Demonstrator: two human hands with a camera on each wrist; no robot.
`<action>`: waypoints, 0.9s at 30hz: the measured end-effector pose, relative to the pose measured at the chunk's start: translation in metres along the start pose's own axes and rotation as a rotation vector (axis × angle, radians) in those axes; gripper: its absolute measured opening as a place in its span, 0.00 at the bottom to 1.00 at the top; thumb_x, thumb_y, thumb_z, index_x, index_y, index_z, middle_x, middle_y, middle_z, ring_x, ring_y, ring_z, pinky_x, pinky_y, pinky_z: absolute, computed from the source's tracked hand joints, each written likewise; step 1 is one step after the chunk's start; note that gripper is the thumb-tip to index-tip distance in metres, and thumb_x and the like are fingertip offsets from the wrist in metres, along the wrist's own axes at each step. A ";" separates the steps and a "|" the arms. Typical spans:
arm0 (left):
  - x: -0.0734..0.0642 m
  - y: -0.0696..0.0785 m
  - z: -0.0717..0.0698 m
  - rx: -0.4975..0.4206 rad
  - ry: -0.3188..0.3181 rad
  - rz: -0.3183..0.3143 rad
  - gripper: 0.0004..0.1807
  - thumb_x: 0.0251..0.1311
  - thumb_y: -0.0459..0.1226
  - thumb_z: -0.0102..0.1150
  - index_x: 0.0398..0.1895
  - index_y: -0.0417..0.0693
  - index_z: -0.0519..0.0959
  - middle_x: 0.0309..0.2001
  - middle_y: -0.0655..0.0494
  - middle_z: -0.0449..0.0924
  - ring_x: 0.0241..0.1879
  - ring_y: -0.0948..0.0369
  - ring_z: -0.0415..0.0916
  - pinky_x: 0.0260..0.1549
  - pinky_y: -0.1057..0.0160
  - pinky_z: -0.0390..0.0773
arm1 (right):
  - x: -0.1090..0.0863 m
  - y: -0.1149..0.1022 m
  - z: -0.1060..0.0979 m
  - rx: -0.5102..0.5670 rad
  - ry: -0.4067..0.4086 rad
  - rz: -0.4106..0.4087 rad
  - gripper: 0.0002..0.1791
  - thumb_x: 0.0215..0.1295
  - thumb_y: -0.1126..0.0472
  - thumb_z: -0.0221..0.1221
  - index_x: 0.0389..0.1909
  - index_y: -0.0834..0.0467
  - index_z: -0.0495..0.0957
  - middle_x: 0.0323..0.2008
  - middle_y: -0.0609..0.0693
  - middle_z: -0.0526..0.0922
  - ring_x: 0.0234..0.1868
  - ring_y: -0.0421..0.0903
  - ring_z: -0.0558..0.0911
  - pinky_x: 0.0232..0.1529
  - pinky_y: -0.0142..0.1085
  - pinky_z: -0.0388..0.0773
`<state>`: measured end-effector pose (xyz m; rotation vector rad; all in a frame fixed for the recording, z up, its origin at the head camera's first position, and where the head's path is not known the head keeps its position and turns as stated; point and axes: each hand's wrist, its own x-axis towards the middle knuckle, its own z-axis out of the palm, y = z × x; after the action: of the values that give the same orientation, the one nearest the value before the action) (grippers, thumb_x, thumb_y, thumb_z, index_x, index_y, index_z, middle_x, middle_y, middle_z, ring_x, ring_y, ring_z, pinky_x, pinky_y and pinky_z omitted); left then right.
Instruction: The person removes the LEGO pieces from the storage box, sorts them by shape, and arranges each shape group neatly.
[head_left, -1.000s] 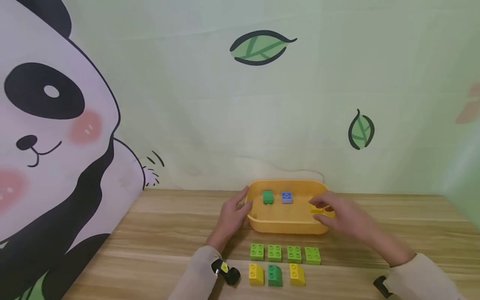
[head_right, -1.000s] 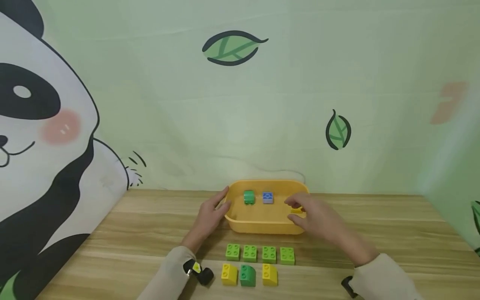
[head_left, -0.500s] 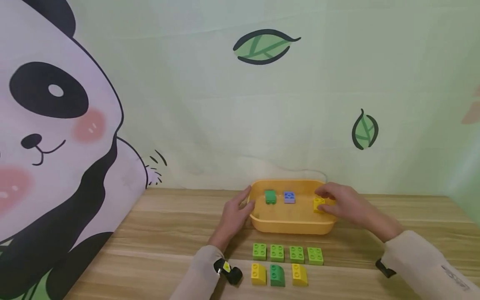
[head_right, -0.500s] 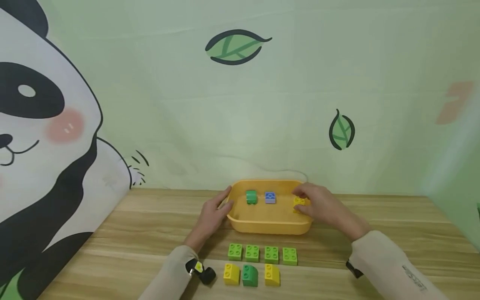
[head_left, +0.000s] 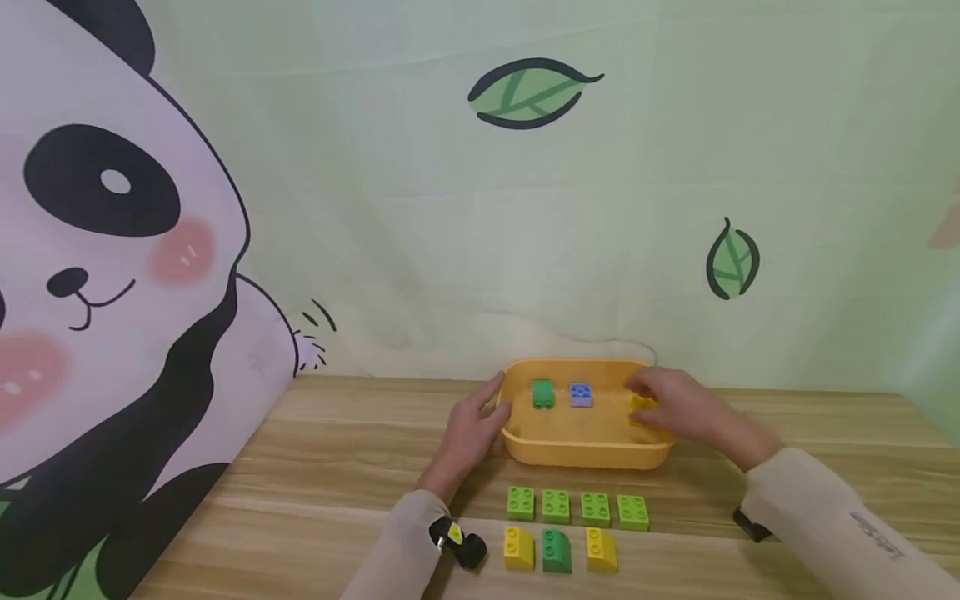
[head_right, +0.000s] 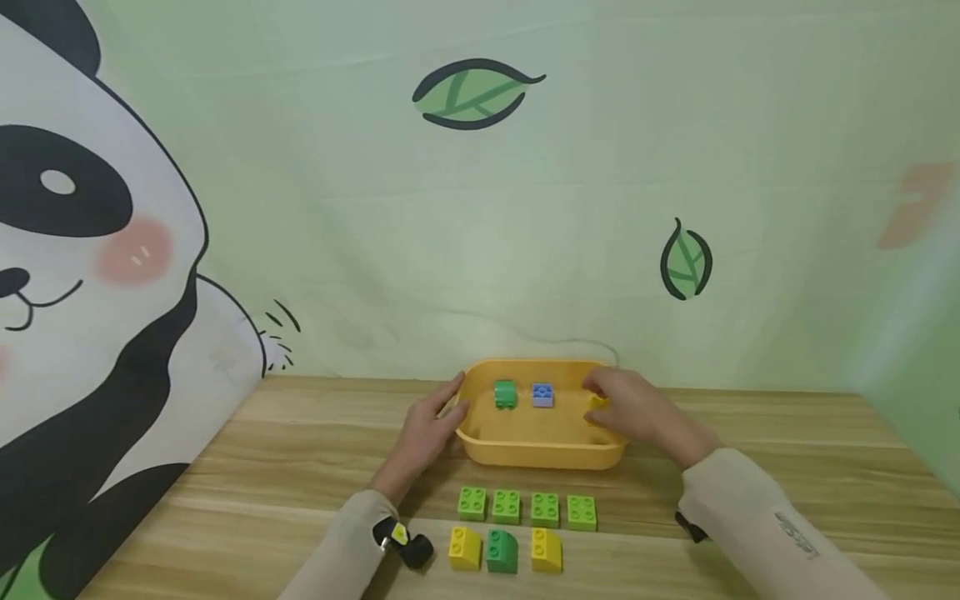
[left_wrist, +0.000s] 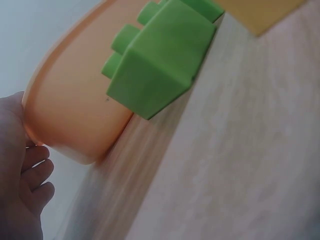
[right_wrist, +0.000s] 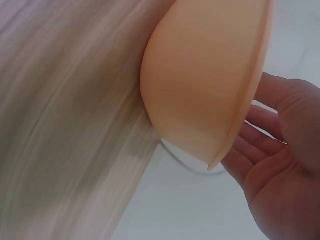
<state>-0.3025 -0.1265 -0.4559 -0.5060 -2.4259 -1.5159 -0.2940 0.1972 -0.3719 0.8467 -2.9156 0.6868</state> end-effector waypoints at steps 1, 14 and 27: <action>0.000 0.000 0.000 0.001 -0.001 -0.001 0.30 0.77 0.37 0.55 0.78 0.36 0.68 0.76 0.44 0.68 0.76 0.46 0.64 0.76 0.47 0.62 | 0.001 0.000 0.001 -0.005 -0.002 0.000 0.21 0.65 0.66 0.71 0.54 0.73 0.80 0.50 0.66 0.86 0.49 0.61 0.85 0.55 0.58 0.84; -0.002 0.002 -0.001 -0.019 -0.003 -0.003 0.30 0.77 0.39 0.55 0.78 0.37 0.68 0.76 0.44 0.68 0.77 0.46 0.63 0.76 0.46 0.61 | 0.010 0.000 0.012 -0.009 -0.018 -0.061 0.18 0.65 0.68 0.70 0.53 0.72 0.82 0.49 0.64 0.86 0.49 0.59 0.85 0.55 0.58 0.83; -0.001 0.001 0.000 -0.006 -0.005 -0.015 0.31 0.77 0.40 0.55 0.78 0.38 0.68 0.76 0.46 0.68 0.77 0.48 0.63 0.76 0.48 0.62 | 0.014 0.001 0.020 -0.128 -0.046 0.003 0.13 0.65 0.64 0.71 0.46 0.67 0.84 0.44 0.58 0.86 0.44 0.55 0.83 0.54 0.55 0.84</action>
<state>-0.3013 -0.1264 -0.4556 -0.4941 -2.4350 -1.5300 -0.3049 0.1821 -0.3884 0.8558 -2.9635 0.4807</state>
